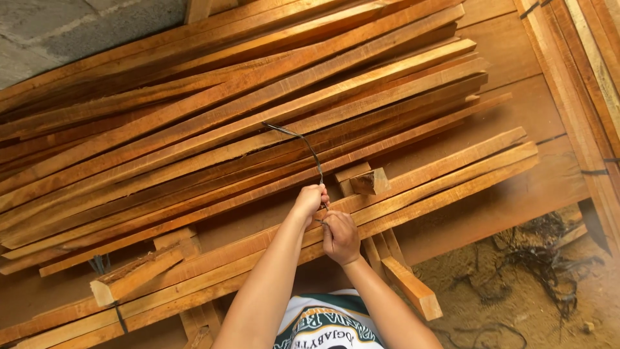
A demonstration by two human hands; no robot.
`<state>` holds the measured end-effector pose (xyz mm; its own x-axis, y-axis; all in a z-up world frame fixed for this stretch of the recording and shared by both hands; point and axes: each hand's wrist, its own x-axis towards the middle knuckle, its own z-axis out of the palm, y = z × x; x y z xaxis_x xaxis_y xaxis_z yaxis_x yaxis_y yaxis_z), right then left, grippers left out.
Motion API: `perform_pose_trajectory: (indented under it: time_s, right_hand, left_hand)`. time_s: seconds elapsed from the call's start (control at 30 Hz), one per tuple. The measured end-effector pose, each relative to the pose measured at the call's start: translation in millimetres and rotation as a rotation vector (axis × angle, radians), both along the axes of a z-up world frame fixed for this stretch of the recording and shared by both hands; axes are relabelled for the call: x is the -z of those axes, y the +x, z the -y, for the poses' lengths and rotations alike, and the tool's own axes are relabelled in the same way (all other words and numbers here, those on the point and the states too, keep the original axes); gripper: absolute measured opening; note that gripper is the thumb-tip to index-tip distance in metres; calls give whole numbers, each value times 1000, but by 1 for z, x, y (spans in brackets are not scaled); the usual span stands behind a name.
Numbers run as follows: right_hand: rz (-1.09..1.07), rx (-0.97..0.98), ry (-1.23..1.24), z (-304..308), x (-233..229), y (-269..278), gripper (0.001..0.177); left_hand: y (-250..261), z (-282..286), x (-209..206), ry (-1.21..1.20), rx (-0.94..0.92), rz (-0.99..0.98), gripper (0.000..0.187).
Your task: The person arranges thin wooden planks on a wooden rack, aligning them carefully. They then use a black strap to tie the stack of planks together, securing the bundle before moving it to a different location.
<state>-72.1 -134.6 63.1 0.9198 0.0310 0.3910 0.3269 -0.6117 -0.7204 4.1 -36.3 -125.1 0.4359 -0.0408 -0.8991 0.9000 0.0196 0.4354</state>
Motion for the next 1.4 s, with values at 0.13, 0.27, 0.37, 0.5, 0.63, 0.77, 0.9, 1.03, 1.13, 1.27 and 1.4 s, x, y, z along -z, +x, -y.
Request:
perform_pose_trajectory:
  time_s: [0.13,0.27,0.37,0.5,0.63,0.77,0.9,1.03,1.13,1.27,1.4]
  right_hand:
    - [-7,-4,15,-1,-1,5,17]
    - [-55,9,92,1,3,5,18]
    - [-227,102,236,-2,9,7,20]
    - [-540,296,398,-2,13,27,13]
    - [-700,354,434,2,10,42,18]
    - [-852,369,363,7,25,50,15]
    - [-934,271,84,16,30,53,20]
    - [-911,173,1,20,39,50,13]
    - [-946,150,23,25,41,54,17]
    - [-941,101,73,28,47,55,19]
    - [-1027,167,394,23,22,59,16]
  left_hand:
    - [2,5,3,136,91,80,35]
    - [5,5,-10,173,106,97,33]
    - [9,1,-48,153,93,109,32]
    - [9,-11,-80,201,85,224,28]
    - [1,-37,-73,348,229,323,25]
    - [3,-48,-84,378,280,370,25]
    - [12,-42,-91,343,281,504,24]
    - [21,-24,-133,232,291,614,23]
    - [23,-21,-130,-169,65,508,23]
    - [12,-32,-105,34,585,470,40]
    - [3,-48,-91,199,695,520,27]
